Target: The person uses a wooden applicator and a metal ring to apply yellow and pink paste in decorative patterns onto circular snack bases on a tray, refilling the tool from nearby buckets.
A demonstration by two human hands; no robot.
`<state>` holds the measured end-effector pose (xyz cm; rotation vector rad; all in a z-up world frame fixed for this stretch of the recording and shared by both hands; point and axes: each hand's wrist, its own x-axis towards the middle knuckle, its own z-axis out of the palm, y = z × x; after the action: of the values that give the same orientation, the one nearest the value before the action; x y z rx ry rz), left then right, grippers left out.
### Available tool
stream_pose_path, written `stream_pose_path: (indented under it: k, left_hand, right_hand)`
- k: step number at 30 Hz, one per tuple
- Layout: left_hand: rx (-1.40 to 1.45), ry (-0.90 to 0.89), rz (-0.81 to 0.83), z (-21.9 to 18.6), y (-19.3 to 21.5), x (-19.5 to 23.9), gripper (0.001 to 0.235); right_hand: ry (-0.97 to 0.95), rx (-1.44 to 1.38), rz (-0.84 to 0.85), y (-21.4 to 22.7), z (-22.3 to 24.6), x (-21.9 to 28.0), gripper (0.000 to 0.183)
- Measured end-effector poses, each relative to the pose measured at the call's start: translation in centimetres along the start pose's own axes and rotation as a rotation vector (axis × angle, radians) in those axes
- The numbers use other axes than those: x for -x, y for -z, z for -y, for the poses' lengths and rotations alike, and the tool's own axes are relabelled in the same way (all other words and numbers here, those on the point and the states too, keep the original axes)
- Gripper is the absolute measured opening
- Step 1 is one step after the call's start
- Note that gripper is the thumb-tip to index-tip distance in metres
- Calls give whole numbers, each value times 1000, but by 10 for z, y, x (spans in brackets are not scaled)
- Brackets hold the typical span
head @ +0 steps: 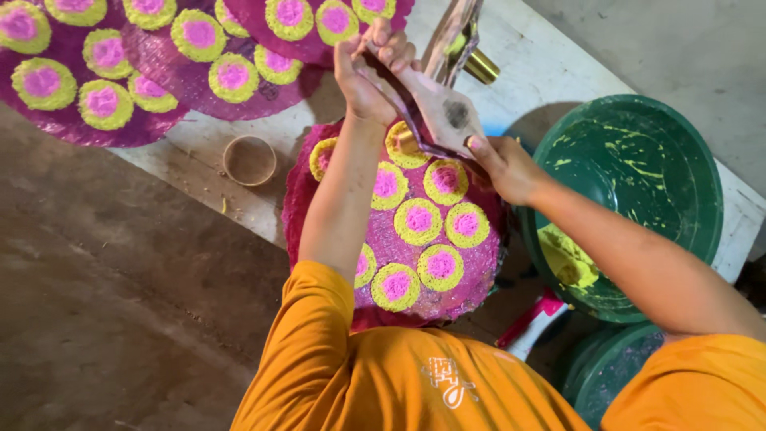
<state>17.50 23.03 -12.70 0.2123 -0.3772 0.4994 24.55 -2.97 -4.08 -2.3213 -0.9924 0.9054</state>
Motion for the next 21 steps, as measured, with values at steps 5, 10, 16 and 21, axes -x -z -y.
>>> stream_pose_path:
  k: [5,10,16,21]
  left_hand:
    - [22,-47,-61,7,-5,-1,23]
    - [-235,-38,96,-29,-50,-10,45]
    - [-750,244,-291,-97,-116,42,70]
    - [-1992,240,-291,-152,-112,140,31]
  right_hand:
    - [-61,109,17,11,9,-2,72]
    - [124,-148,-76,-31,9,-6,82]
    - [468,-819,36,-73,26,49,84]
    - [589,-925,-288,-98,34,135,82]
